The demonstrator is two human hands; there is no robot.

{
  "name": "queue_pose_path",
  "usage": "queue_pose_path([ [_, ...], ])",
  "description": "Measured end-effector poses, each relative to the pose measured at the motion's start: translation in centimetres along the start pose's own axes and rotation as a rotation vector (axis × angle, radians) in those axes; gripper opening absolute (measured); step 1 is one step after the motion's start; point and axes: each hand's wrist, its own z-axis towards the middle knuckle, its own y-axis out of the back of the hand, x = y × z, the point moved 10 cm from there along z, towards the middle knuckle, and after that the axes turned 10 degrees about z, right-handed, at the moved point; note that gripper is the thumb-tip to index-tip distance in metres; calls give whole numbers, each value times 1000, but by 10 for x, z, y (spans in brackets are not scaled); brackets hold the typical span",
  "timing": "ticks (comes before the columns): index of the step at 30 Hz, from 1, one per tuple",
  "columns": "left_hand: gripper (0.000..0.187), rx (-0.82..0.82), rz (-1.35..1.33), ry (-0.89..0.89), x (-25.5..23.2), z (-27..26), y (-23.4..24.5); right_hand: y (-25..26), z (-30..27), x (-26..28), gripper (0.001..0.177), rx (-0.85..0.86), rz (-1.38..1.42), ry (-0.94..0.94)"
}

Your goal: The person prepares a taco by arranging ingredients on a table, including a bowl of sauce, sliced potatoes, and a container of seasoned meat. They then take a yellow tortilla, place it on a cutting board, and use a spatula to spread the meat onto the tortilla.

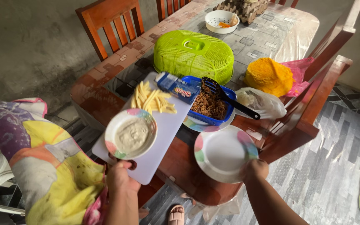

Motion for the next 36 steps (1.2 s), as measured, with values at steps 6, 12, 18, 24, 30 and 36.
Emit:
queue_pose_path([
  [6, 57, -126, 80, 85, 30, 25, 31, -4, -38, 46, 28, -61, -28, 50],
  [12, 45, -148, 185, 116, 68, 74, 87, -14, -43, 62, 26, -122, 64, 118],
  [18, 37, 81, 233, 16, 96, 112, 122, -25, -46, 58, 25, -182, 311, 37],
  [24, 45, 116, 330, 32, 84, 82, 127, -29, -35, 48, 21, -14, 374, -5],
  [30, 58, 262, 457, 2, 72, 52, 100, -8, -75, 37, 9, -4, 265, -199],
  [36, 60, 431, 572, 30, 76, 51, 46, -10, -87, 13, 14, 141, 259, -215],
])
